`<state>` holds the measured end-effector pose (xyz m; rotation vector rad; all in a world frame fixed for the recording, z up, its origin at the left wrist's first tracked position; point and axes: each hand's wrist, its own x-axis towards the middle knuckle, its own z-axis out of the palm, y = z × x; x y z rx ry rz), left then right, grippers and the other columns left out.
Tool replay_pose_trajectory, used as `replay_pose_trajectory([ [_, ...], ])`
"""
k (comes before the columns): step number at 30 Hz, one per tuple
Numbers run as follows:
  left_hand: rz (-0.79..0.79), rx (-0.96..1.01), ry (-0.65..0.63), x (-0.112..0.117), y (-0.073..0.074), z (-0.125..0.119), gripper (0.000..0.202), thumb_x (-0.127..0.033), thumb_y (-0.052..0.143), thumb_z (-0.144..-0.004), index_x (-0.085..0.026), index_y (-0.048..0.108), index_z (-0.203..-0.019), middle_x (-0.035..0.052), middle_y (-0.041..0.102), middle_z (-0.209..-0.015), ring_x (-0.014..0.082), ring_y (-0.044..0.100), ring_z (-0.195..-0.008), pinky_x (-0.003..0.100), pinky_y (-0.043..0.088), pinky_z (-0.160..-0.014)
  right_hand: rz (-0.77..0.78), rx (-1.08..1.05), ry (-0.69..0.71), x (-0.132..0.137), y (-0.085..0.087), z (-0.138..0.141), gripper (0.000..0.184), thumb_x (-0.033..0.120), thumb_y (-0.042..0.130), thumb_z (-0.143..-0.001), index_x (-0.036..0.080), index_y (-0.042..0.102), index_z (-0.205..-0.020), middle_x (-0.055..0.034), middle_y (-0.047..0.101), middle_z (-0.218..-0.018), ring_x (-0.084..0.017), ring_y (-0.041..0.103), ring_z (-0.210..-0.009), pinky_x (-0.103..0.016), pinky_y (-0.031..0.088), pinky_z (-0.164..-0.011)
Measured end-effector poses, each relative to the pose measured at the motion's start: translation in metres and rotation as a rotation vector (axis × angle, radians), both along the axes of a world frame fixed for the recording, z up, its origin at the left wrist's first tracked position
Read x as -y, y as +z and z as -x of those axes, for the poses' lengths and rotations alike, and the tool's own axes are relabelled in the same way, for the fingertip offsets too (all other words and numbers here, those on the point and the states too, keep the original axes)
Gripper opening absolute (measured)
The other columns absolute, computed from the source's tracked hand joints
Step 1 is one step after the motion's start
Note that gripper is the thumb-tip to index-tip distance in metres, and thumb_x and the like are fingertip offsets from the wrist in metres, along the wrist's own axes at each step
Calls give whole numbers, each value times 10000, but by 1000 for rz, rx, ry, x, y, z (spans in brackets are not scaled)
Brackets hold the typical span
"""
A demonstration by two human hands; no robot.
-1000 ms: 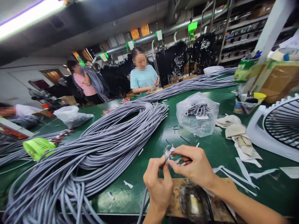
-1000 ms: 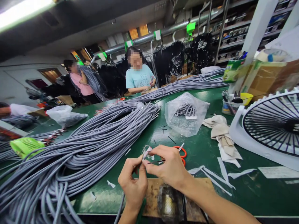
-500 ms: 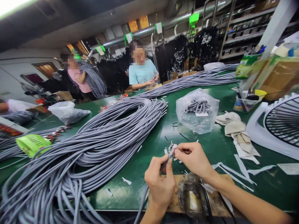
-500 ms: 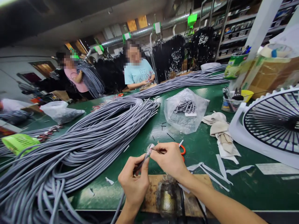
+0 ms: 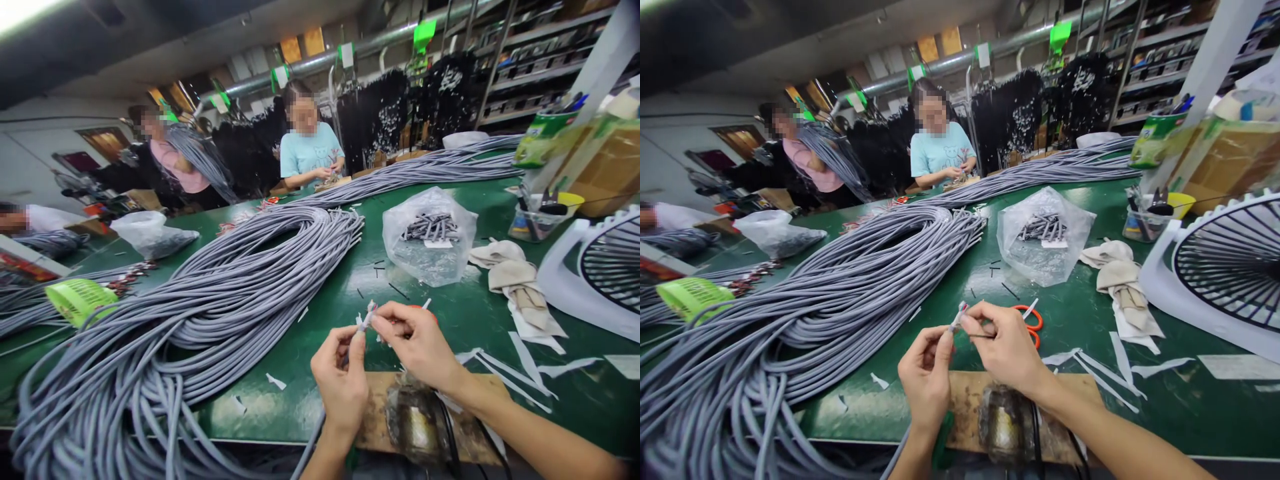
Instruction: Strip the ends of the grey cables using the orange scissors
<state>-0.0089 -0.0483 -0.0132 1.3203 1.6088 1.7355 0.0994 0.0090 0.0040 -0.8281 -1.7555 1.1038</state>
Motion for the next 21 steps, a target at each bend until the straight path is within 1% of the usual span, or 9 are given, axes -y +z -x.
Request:
replay_pose_trajectory([
  [3, 19, 57, -42, 0, 2, 0, 190, -303, 551, -806, -128, 599, -747, -9, 512, -578, 88, 463, -497, 168, 351, -453, 169, -149, -36, -7, 2, 1, 261, 386, 538, -790, 141, 571, -706, -2, 519, -593, -82, 439, -486, -192, 358, -435],
  [5, 30, 89, -75, 0, 4, -1, 212, -319, 553, -802, -126, 584, -720, -23, 470, -550, 73, 416, -466, 163, 320, -432, 219, -252, -90, -11, 5, 0, 258, 402, 546, -780, 146, 578, -775, 0, 530, -635, -53, 374, -440, -178, 308, -389],
  [6, 34, 104, -92, 0, 4, -2, 221, -325, 552, -801, -127, 572, -708, -30, 449, -539, 67, 394, -454, 161, 306, -423, 244, -275, -72, -13, 6, -2, 263, 405, 550, -776, 151, 585, -836, -3, 545, -679, -39, 337, -419, -174, 274, -366],
  [8, 32, 126, -115, 0, 6, -3, 226, -331, 561, -792, -130, 548, -688, -38, 424, -532, 61, 373, -445, 158, 295, -417, 283, -226, 75, -15, 9, -5, 287, 394, 587, -748, 158, 605, -910, -7, 563, -739, -21, 293, -407, -171, 229, -350],
  [10, 16, 136, -105, 0, 6, -4, 222, -327, 580, -777, -134, 529, -681, -38, 424, -541, 62, 386, -455, 158, 308, -427, 283, -123, 221, -14, 10, -7, 257, 359, 634, -708, 139, 644, -841, -8, 569, -726, -26, 322, -440, -172, 252, -379],
  [11, 8, 141, -88, 0, 6, -4, 218, -324, 585, -773, -136, 522, -683, -38, 427, -547, 64, 393, -460, 158, 313, -432, 273, -94, 239, -13, 10, -7, 232, 343, 649, -695, 126, 654, -777, -8, 569, -695, -35, 346, -462, -176, 274, -401],
  [15, 11, 140, -55, 0, 4, -2, 215, -326, 564, -793, -138, 514, -699, -43, 412, -547, 58, 376, -460, 155, 296, -428, 225, -93, 103, -10, 7, -6, 228, 334, 639, -702, 108, 659, -686, -6, 549, -600, -53, 349, -477, -192, 273, -414],
  [18, 50, 183, -139, -1, 4, 2, 244, -345, 546, -810, -135, 510, -689, -47, 379, -537, 49, 329, -448, 154, 259, -414, 248, -111, 100, -11, 7, -5, 198, 304, 637, -697, 108, 653, -720, 1, 546, -627, -37, 317, -459, -183, 237, -397],
  [21, 102, 303, -295, -2, 3, 8, 277, -370, 543, -811, -134, 493, -676, -58, 336, -519, 37, 265, -428, 151, 202, -393, 311, -136, 226, -12, 8, -5, 223, 284, 630, -705, 135, 662, -868, 0, 578, -718, -31, 355, -465, -170, 268, -408],
])
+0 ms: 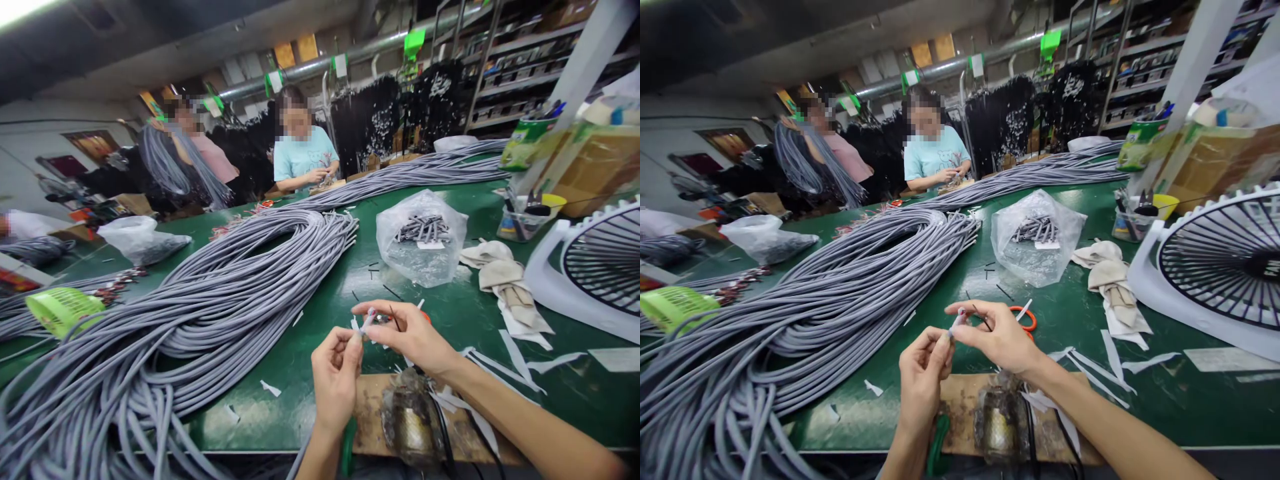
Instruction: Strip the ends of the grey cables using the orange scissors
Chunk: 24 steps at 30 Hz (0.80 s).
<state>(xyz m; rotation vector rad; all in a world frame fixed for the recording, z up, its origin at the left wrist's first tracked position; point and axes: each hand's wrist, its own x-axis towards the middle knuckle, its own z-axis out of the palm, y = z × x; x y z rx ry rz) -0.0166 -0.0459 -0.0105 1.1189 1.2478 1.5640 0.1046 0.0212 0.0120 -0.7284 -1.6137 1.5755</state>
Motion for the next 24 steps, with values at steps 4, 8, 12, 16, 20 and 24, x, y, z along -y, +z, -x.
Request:
replay_pose_trajectory([
  [4, 28, 181, -175, -2, -3, 3, 294, -401, 541, -810, -158, 435, -684, -78, 277, -509, 28, 177, -409, 141, 126, -369, 14, -102, -41, 1, -2, 3, 213, 345, 691, -650, 136, 674, -684, -15, 589, -667, -98, 508, -590, -210, 400, -530],
  [8, -2, 124, -107, -1, -2, -3, 293, -385, 521, -829, -164, 401, -678, -76, 315, -523, 23, 231, -406, 131, 192, -377, -226, 30, -291, 8, -5, 5, 208, 341, 679, -679, 149, 635, -614, -8, 561, -571, -103, 467, -514, -227, 365, -483],
  [12, -2, 44, 118, 0, 0, -11, 268, -381, 541, -814, -155, 455, -697, -69, 359, -527, 24, 300, -397, 133, 233, -369, -652, 254, -395, 19, -3, 5, 125, 236, 556, -799, 171, 618, -713, -7, 571, -586, -98, 454, -493, -232, 361, -495],
  [16, -39, 88, 273, -3, 0, -12, 215, -352, 593, -779, -159, 536, -857, -35, 511, -613, 17, 343, -364, 142, 254, -346, -838, 269, -340, 24, -6, 7, 108, 161, 501, -820, 169, 605, -794, -30, 620, -664, -116, 548, -579, -225, 415, -557],
  [20, 6, 310, 39, -7, 4, 0, 423, -292, 636, -742, -185, 519, -1134, 77, 622, -896, -11, 301, -353, 147, 202, -327, -933, 340, -314, 21, -16, 7, 159, 145, 463, -825, 177, 618, -815, -49, 646, -726, -138, 588, -657, -238, 433, -606],
  [24, 89, 543, -198, -9, 9, 13, 352, -266, 642, -718, -147, 619, -1049, 38, 573, -782, -23, 230, -376, 149, 147, -353, -873, 346, -263, 16, -14, 2, 169, 167, 496, -797, 170, 621, -683, -18, 599, -610, -111, 541, -562, -219, 400, -541],
])
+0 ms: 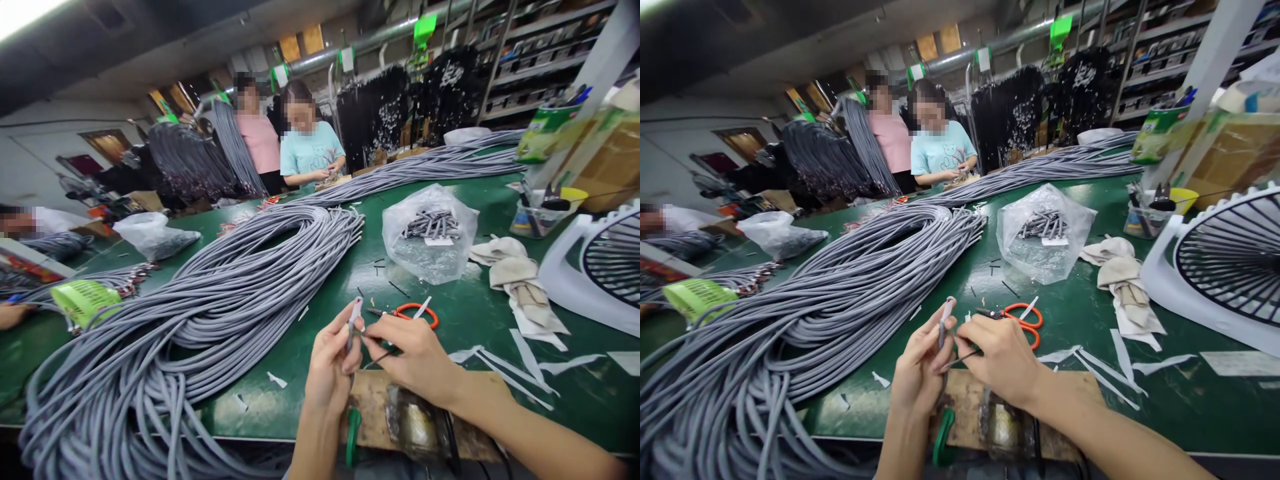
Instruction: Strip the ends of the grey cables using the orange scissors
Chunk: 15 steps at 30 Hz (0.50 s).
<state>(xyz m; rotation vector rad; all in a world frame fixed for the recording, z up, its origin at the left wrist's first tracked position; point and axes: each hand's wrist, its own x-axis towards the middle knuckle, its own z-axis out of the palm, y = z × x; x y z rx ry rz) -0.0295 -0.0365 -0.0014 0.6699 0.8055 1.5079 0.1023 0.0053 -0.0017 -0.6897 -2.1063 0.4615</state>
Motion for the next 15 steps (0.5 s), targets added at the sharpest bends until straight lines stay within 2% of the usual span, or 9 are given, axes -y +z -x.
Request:
replay_pose_trajectory([
  [2, 22, 13, -48, 1, 0, 2, 294, -286, 629, -732, -118, 653, -972, 0, 499, -691, -27, 210, -377, 150, 127, -362, 134, -73, -23, -4, 7, -4, 180, 204, 531, -783, 165, 593, -618, 10, 536, -534, -85, 473, -477, -205, 360, -470],
  [4, 26, -73, -89, 2, -2, 0, 268, -322, 611, -753, -78, 668, -845, -26, 424, -594, -23, 187, -374, 157, 105, -367, 276, -149, -72, -9, 14, -8, 113, 258, 568, -774, 162, 619, -745, 17, 530, -573, -74, 446, -456, -196, 333, -425],
  [6, -2, -231, -95, 4, -4, -3, 295, -346, 590, -772, -63, 651, -716, -34, 393, -541, -10, 196, -379, 165, 116, -370, 321, -166, -54, -12, 18, -11, 154, 277, 574, -784, 169, 626, -881, 1, 569, -678, -80, 486, -508, -192, 354, -444],
  [7, -29, -331, -69, 4, -6, -5, 304, -345, 577, -784, -66, 640, -682, -29, 401, -532, 2, 227, -388, 167, 144, -374, 299, -154, -26, -13, 19, -11, 136, 265, 569, -792, 171, 633, -868, -5, 579, -699, -84, 504, -537, -192, 368, -470],
  [8, -63, -442, -18, 5, -7, -6, 296, -334, 564, -796, -74, 638, -674, -20, 423, -536, 19, 274, -407, 170, 188, -384, 251, -134, -10, -13, 18, -11, 113, 241, 556, -804, 167, 642, -803, -7, 580, -686, -87, 513, -556, -194, 374, -494],
  [10, -143, -698, 155, 6, -10, -9, 221, -275, 543, -813, -101, 659, -743, 8, 508, -598, 62, 401, -487, 183, 300, -446, 87, -78, -43, -10, 15, -10, 222, 192, 513, -829, 151, 620, -638, -7, 550, -604, -85, 496, -538, -199, 360, -502],
  [12, -230, -979, 331, 7, -13, -11, 162, -178, 521, -812, -130, 671, -848, 39, 591, -706, 111, 508, -617, 213, 391, -563, -168, 26, -83, -5, 10, -9, 256, 146, 469, -837, 143, 616, -629, -16, 548, -591, -91, 481, -513, -217, 339, -491],
  [14, -281, -1248, 377, 9, -14, -12, 246, -76, 474, -792, -155, 663, -927, 58, 630, -804, 145, 556, -721, 244, 424, -659, -414, 153, -56, 0, 7, -11, 266, 97, 416, -829, 140, 628, -675, -35, 583, -638, -110, 499, -532, -241, 339, -507],
  [15, -294, -1361, 338, 10, -14, -12, 290, -46, 452, -781, -168, 661, -942, 61, 638, -824, 155, 565, -742, 254, 430, -678, -471, 202, -37, 0, 6, -13, 275, 80, 401, -821, 142, 629, -680, -41, 595, -654, -120, 509, -544, -251, 343, -517],
])
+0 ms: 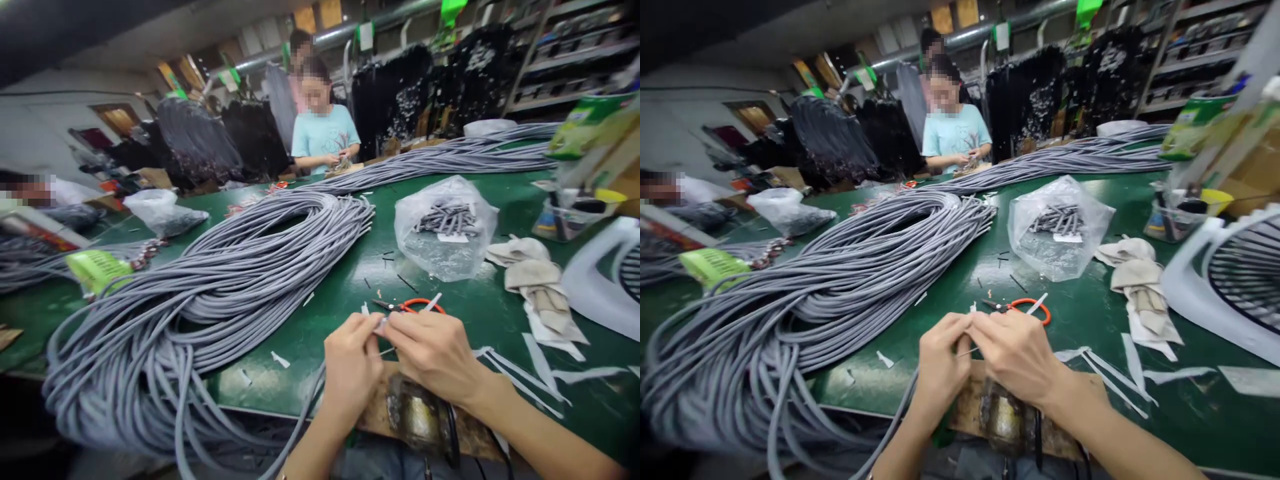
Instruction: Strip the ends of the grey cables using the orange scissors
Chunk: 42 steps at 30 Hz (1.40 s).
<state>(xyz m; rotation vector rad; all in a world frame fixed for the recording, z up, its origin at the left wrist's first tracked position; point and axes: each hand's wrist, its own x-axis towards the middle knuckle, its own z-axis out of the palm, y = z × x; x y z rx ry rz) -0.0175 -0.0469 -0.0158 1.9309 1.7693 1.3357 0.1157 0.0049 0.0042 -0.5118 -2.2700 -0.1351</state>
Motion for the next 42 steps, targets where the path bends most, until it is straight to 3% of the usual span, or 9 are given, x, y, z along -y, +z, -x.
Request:
replay_pose_trajectory([
  [3, 71, -146, -176, 3, 1, 4, 291, -72, 446, -794, -198, 672, -927, 59, 653, -819, 163, 582, -738, 258, 445, -670, 217, 8, -16, -10, 3, -6, 278, 128, 434, -827, 154, 608, -611, -31, 564, -605, -121, 497, -521, -248, 350, -496],
  [7, -46, 160, -319, 3, 1, 12, 204, -182, 503, -818, -140, 685, -898, 88, 667, -797, 159, 589, -703, 247, 455, -649, 665, -161, 133, -25, 10, -6, 323, 273, 541, -808, 171, 541, -501, 14, 472, -492, -95, 451, -449, -207, 350, -401],
  [12, 34, 644, -114, -2, -2, 9, 251, -286, 511, -833, -115, 695, -822, 35, 586, -615, 111, 497, -545, 213, 395, -519, 108, -284, 100, -5, 10, 2, 187, 78, 491, -792, 168, 634, -710, -14, 598, -606, -105, 546, -531, -222, 414, -493],
  [16, 54, 634, -80, -3, -3, 3, 237, -282, 548, -806, -110, 711, -810, 31, 583, -611, 118, 502, -570, 209, 399, -545, -342, -142, 164, 14, 6, 8, 255, 57, 397, -810, 136, 622, -720, -34, 618, -599, -116, 559, -533, -254, 410, -501],
  [20, 53, 630, 5, -4, -5, 4, 246, -303, 555, -799, -108, 697, -850, 50, 627, -696, 135, 549, -634, 215, 429, -590, -135, -41, 11, 12, 0, -8, 189, 133, 465, -837, 151, 629, -745, -14, 610, -628, -100, 556, -544, -235, 401, -518],
  [26, 106, 694, 96, -11, -11, 14, 308, -352, 530, -812, -128, 657, -980, 53, 637, -741, 129, 573, -641, 218, 446, -596, 174, 169, -612, -26, -33, -84, 249, 389, 497, -838, 200, 659, -847, -37, 636, -726, -171, 588, -599, -275, 383, -501],
  [31, 105, 675, 107, -10, -12, 15, 303, -347, 557, -798, -143, 644, -1004, 31, 586, -707, 89, 502, -562, 184, 394, -515, 199, 326, -418, -33, -43, -73, 254, 302, 450, -867, 153, 644, -935, -96, 654, -947, -227, 578, -905, -346, 431, -785],
  [37, 134, 806, 14, -7, -5, 14, 315, -380, 496, -834, -100, 625, -897, -51, 320, -533, 47, 273, -441, 164, 225, -391, 423, 548, -447, -44, -37, -28, 214, 148, 518, -737, 162, 645, -909, -81, 642, -776, -207, 608, -714, -280, 436, -604],
  [42, 153, 1048, -113, -8, -2, 17, 289, -389, 499, -832, -113, 576, -795, -66, 241, -553, 31, 186, -427, 151, 163, -366, 314, 207, -316, -46, -28, -31, 133, 174, 473, -758, 145, 601, -780, -59, 582, -746, -155, 567, -627, -256, 437, -575],
])
